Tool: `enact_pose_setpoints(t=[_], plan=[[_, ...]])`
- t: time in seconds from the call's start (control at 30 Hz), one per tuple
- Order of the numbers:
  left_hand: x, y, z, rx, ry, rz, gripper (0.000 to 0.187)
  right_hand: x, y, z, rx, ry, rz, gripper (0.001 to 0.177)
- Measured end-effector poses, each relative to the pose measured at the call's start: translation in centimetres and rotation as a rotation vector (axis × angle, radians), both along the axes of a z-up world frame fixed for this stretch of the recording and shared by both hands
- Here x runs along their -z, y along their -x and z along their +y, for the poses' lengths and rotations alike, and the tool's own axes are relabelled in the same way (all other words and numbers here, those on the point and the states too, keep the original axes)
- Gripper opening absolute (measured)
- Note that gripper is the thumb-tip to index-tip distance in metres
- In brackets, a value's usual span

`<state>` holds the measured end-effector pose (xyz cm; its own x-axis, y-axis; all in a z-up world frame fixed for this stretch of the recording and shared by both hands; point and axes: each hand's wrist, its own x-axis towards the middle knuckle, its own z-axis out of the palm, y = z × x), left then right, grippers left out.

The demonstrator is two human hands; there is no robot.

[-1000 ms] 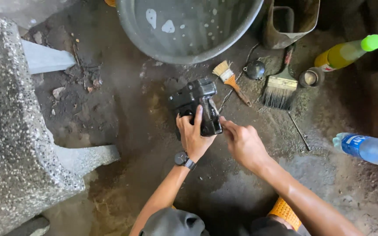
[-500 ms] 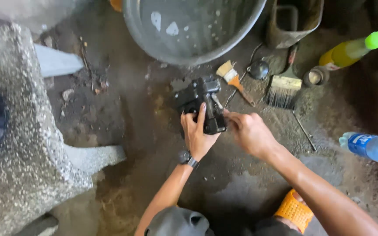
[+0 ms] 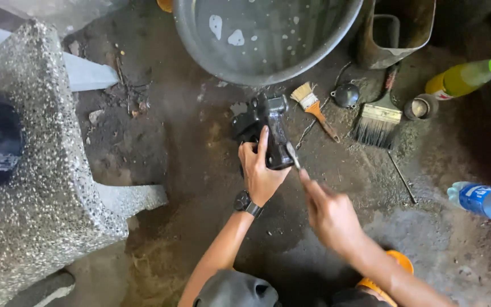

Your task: Cleaning a motorcycle engine valve cover using a brush and solvent.

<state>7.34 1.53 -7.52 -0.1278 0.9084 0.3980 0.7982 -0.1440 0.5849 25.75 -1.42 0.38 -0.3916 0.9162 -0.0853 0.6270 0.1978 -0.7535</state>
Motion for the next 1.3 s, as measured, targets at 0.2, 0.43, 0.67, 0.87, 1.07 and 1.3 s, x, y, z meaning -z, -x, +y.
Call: enact_pose_setpoints(t=[0.2, 0.43, 0.67, 0.87, 1.07, 1.3], plan=[[-0.6, 0.0, 0.3, 0.008, 0.024, 0.021, 0.100, 0.5, -0.6, -2.4, 0.032, -0.083, -0.019, 0.055], [-0.4, 0.1, 0.5, -0.008, 0.024, 0.001, 0.098, 1.0, -0.6, -1.8, 0.022, -0.120, 0.043, 0.055], [-0.3, 0.3, 0.2, 0.038, 0.004, 0.026, 0.100, 0.2, -0.9, -0.1, 0.048, -0.099, 0.112, 0.050], [-0.7, 0.3, 0.1, 0.022, -0.014, -0.022, 0.098, -0.5, -0.5, 0.5, 0.056, -0.034, 0.142, 0.044], [-0.5, 0.3, -0.3, -0.021, 0.038, -0.036, 0.100, -1.1, -1.1, -0.3, 0.004, 0.054, 0.030, 0.047], [-0.3, 0.3, -0.2, 0.000, 0.031, -0.010, 0.098, -0.6, -0.4, -1.5, 0.020, -0.127, 0.137, 0.047]])
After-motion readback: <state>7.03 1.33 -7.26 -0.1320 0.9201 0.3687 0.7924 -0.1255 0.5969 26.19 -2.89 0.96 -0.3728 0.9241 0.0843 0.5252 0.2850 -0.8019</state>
